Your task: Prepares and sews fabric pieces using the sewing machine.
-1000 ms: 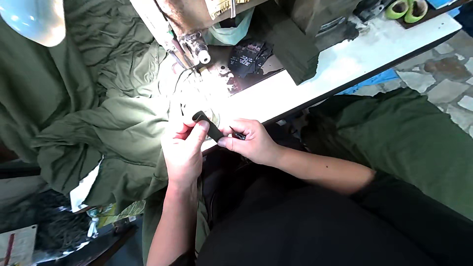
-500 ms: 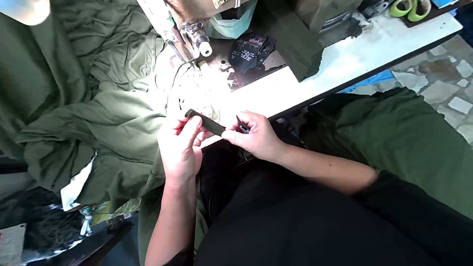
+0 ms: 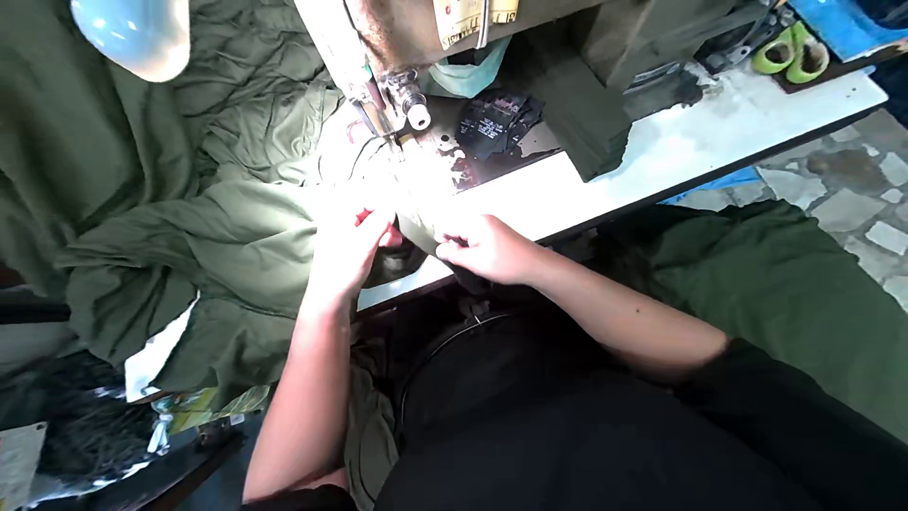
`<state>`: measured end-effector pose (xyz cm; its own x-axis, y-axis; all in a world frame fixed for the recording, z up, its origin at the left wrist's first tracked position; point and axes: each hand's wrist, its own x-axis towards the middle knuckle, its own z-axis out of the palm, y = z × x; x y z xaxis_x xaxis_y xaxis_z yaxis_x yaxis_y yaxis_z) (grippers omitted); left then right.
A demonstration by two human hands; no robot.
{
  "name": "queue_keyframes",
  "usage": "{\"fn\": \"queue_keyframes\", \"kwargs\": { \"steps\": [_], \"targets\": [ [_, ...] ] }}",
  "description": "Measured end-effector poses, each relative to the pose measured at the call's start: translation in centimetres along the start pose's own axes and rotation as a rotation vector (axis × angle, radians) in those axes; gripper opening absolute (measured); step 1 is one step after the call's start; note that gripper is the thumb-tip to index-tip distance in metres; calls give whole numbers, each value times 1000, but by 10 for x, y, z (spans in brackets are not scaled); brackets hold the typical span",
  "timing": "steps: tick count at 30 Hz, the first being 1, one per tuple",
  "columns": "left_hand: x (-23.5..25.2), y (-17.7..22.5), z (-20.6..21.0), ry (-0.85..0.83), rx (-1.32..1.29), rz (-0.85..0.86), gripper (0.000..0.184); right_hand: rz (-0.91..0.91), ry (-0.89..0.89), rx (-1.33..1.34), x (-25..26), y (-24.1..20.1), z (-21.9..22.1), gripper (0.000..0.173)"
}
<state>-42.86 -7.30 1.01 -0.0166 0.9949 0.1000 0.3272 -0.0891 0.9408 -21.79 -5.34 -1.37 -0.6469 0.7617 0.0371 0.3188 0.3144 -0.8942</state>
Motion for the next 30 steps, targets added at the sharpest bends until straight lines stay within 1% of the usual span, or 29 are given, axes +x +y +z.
{"fn": "queue_keyframes", "kwargs": {
  "steps": [1, 3, 4, 5, 7, 8, 10, 11, 12, 14, 16, 19, 22, 25, 27, 30],
  "targets": [
    [12, -5, -6, -18, 190, 20, 10, 21, -11, -64, 11, -1, -4, 18],
    [32, -10, -14, -135, 615, 37, 26, 76, -63, -168, 28, -1, -5, 21],
    [37, -10, -15, -197, 767, 47, 29, 89, -96, -208, 31, -2, -6, 24],
    [38, -8, -13, -221, 845, 73, 29, 96, -131, -229, 32, -3, -6, 25],
    [36, -5, -5, -213, 860, 165, 25, 72, -150, -219, 29, 2, -8, 23],
    [37, -8, 0, -211, 827, 243, 23, 53, -145, -196, 27, 5, -8, 20],
    [47, -27, 7, -226, 799, 413, 22, 54, -114, -143, 30, 8, -11, 19],
    [52, -36, 10, -229, 829, 470, 23, 71, -106, -117, 32, 8, -12, 21],
    [55, -43, 13, -241, 881, 488, 24, 79, -90, -93, 35, 10, -11, 23],
    [53, -48, 19, -241, 984, 471, 29, 89, -62, -82, 37, 11, -9, 24],
    [49, -47, 23, -230, 1018, 420, 33, 107, -39, -122, 34, 8, -4, 23],
    [47, -53, 26, -183, 983, 406, 32, 152, -60, -178, 36, 3, -2, 24],
    [50, -56, 25, -170, 967, 388, 30, 175, -76, -209, 41, 1, -4, 26],
    [41, -55, 26, -192, 966, 348, 24, 171, -93, -196, 38, 2, -6, 23],
    [33, -54, 29, -197, 900, 367, 22, 136, -98, -164, 32, 6, -4, 19],
    [31, -57, 29, -199, 865, 346, 25, 113, -99, -155, 29, 5, -4, 17]
  ]
}}
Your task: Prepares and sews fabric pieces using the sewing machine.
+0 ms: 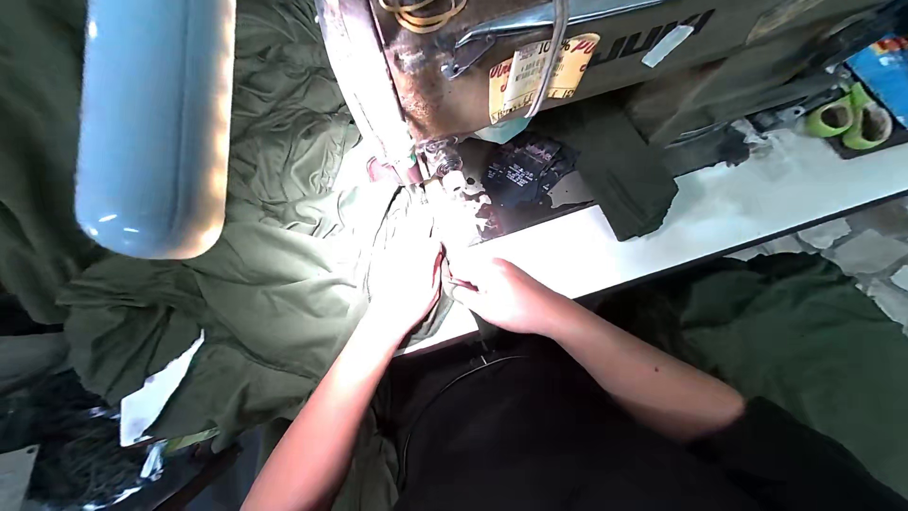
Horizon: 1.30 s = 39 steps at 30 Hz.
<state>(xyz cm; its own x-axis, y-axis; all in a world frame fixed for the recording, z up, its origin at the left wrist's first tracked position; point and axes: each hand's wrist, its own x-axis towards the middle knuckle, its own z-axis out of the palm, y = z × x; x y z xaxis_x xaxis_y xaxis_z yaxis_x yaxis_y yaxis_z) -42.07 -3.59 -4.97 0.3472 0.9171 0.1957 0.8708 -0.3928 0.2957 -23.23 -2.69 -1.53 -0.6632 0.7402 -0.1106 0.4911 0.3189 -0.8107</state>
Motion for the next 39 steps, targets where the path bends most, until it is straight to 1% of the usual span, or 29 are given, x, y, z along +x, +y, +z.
{"fn": "queue_keyframes", "kwargs": {
  "steps": [2, 4, 6, 8, 11, 15, 19, 24, 30, 32, 34, 36, 38, 39],
  "targets": [
    [1, 0, -3, -29, 16, -55, 27, 4, 7, -35, 4, -3, 0, 18],
    [2, 0, -9, -30, 11, -69, 27, -32, 57, -39, 8, -2, 2, 18],
    [1, -2, -12, 37, -32, -29, 27, -55, 68, -6, 9, 0, 1, 16],
    [3, -6, -18, 61, -86, -31, 28, -27, 40, 0, 10, -1, -3, 17],
    [17, -13, -19, 92, -129, -94, 30, 41, 21, -33, 17, -2, -5, 27],
    [39, -14, -22, 27, -71, -195, 27, 112, 17, -36, 30, -3, -7, 31],
    [48, -10, -22, -53, -6, -273, 25, 170, 34, -55, 34, -10, -8, 32],
    [53, -7, -24, -108, 31, -329, 24, 180, 29, -41, 34, -13, -8, 29],
    [71, 2, -41, -288, 26, -499, 29, 179, 23, -34, 34, -14, -9, 30],
    [78, 1, -45, -329, 20, -544, 29, 185, -24, -90, 34, -17, -11, 29],
    [82, -1, -48, -372, 0, -580, 30, 202, -54, -261, 33, -21, -7, 26],
    [83, -2, -48, -370, -31, -588, 30, 224, -41, -429, 31, -23, -2, 25],
    [82, -2, -47, -344, -42, -593, 29, 251, -103, -501, 35, -25, -9, 33],
    [81, -2, -46, -331, -51, -601, 29, 224, -137, -525, 37, -24, -13, 37]
  ]
}}
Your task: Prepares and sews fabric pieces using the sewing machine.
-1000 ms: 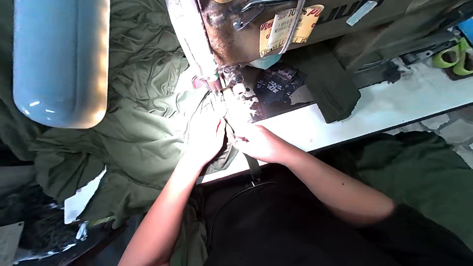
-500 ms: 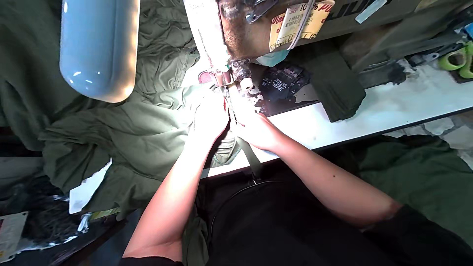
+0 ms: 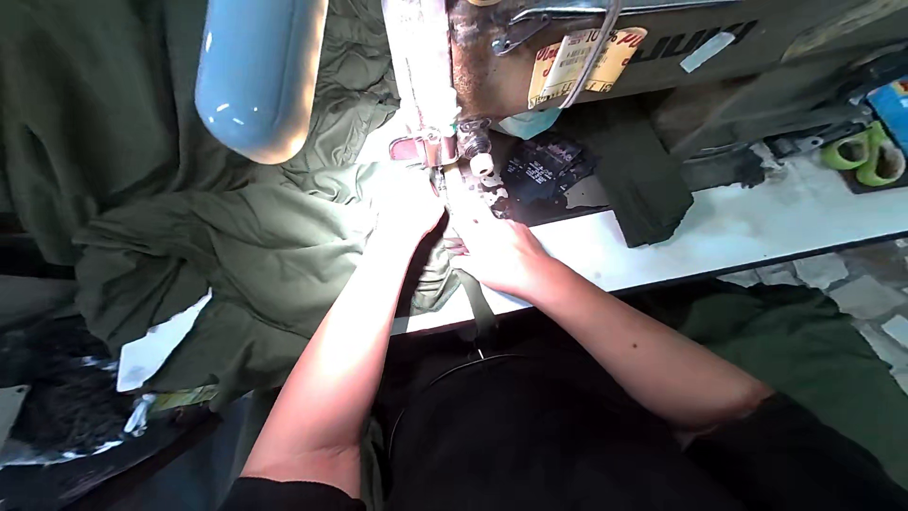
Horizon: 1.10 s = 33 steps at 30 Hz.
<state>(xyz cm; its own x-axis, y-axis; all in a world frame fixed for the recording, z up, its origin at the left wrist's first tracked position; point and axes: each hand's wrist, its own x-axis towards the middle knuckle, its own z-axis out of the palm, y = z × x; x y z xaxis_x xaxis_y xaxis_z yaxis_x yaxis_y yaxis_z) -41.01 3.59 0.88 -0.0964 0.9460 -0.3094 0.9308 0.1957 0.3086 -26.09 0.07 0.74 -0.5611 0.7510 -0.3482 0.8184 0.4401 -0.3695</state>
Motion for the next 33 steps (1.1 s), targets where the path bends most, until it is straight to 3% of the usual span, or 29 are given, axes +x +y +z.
{"fn": "queue_keyframes", "kwargs": {
  "steps": [2, 4, 7, 11, 14, 19, 33],
  "targets": [
    [-5, 0, 4, 47, -21, 2, 27, -128, -13, -58, 5, 11, -2, 45],
    [-10, 0, 12, 132, -36, 14, 26, -267, 17, -95, 10, 22, -2, 43],
    [-17, -7, 32, 303, -29, 78, 28, -330, 28, -109, 14, 29, -3, 43],
    [-24, -29, 51, 466, 39, 365, 29, -307, 15, -149, 15, 29, -3, 49],
    [-22, -43, 57, 459, -12, 481, 30, -293, 46, -124, 15, 28, -1, 53],
    [-8, -46, 53, 483, 39, 516, 29, -177, 79, -73, 22, 27, 8, 58],
    [8, -46, 51, 499, 83, 467, 33, -42, 126, -60, 24, 19, 12, 62]
  ]
}}
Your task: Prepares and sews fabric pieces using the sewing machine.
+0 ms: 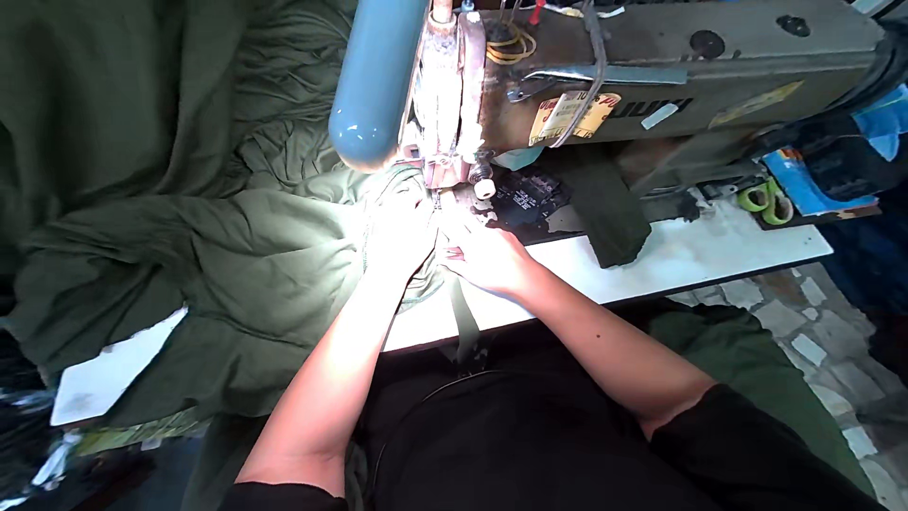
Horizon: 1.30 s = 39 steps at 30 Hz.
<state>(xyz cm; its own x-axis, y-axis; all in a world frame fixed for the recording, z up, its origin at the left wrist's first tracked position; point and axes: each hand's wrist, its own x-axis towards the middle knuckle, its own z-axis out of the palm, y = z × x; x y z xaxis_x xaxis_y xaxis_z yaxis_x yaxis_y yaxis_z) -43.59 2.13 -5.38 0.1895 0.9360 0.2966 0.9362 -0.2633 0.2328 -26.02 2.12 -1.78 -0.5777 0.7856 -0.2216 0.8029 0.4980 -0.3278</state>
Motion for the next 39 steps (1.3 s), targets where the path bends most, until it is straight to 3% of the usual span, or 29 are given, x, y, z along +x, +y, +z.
{"fn": "queue_keyframes", "kwargs": {
  "steps": [3, 5, 8, 11, 13, 16, 19, 27, 33, 36, 39],
  "targets": [
    [1, 1, 2, 27, -7, 10, 31, -6, -13, -2, 1, 1, 0, 61],
    [-1, 3, 3, 31, -21, -4, 32, -39, 40, 65, -8, 6, 2, 51],
    [-1, 7, -3, -7, -55, -29, 36, -112, 335, 230, -49, 26, -4, 45],
    [-2, 11, -11, -92, -5, -37, 43, -42, 676, 190, -97, 83, -31, 46],
    [-1, 12, -13, -107, 22, -33, 45, 139, 907, 120, -114, 134, -47, 37],
    [-4, 12, -12, -71, 38, -3, 44, 374, 999, 19, -116, 202, -45, 46],
    [-7, 8, -4, 16, 35, 28, 46, 363, 1032, -116, -105, 239, -12, 59],
    [-8, 4, -2, 77, 61, 71, 46, 305, 1135, -76, -103, 247, 1, 56],
    [-11, 5, -1, 75, 68, 74, 43, 525, 768, -51, -110, 231, -17, 37],
    [-6, 5, 0, 77, 78, 57, 42, 462, 917, 44, -119, 220, -35, 46],
    [-4, 7, -5, 26, 80, 24, 43, 255, 1118, 141, -121, 175, -33, 34]
  ]
}}
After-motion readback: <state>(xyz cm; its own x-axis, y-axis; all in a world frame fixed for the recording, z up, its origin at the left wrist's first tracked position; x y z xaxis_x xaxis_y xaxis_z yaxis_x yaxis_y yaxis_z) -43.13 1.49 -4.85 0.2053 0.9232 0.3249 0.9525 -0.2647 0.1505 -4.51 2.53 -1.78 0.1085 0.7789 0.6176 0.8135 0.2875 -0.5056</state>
